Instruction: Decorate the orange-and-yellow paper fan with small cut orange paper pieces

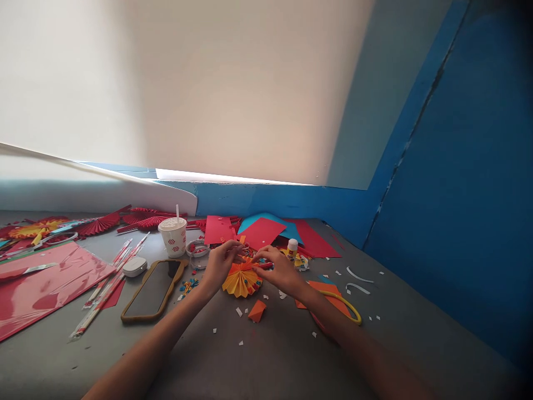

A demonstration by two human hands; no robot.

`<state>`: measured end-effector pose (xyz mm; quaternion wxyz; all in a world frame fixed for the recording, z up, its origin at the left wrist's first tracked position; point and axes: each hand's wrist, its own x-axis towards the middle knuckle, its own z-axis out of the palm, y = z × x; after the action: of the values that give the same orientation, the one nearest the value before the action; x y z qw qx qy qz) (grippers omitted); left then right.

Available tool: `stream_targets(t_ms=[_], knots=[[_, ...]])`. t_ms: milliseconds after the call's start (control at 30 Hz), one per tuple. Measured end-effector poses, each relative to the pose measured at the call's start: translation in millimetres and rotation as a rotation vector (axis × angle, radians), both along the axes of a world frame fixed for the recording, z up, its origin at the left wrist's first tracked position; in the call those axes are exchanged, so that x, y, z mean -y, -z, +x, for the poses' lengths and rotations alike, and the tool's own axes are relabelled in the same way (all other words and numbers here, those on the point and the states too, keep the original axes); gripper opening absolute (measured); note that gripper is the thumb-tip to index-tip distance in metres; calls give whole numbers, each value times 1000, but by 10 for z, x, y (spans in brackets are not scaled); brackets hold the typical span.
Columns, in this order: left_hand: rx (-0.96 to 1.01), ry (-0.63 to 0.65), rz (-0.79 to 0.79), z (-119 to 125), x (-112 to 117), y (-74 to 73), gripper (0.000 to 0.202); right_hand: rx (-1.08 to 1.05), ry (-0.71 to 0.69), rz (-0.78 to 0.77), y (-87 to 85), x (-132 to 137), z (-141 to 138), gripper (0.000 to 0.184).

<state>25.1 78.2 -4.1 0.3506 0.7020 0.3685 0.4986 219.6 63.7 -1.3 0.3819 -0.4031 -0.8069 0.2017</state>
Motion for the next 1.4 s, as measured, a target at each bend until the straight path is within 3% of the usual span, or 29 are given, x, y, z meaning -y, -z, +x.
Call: stream_targets(t_ms=[300, 700, 833, 1067, 1400], knots=[[-52, -52, 0, -34, -21, 14, 28, 379, -59, 273, 202, 30, -64, 26], [-76, -24, -83, -17, -2, -4, 28, 386, -55, 310, 165, 6, -92, 24], [-32, 45, -153, -10, 13, -27, 29, 279, -27, 271, 54, -8, -38, 24], [46, 295, -275, -1, 118, -94, 28, -12, 11, 107, -92, 4, -18, 25], [110, 264, -307, -26, 84, -84, 27, -252, -46, -228, -42, -81, -14, 26]])
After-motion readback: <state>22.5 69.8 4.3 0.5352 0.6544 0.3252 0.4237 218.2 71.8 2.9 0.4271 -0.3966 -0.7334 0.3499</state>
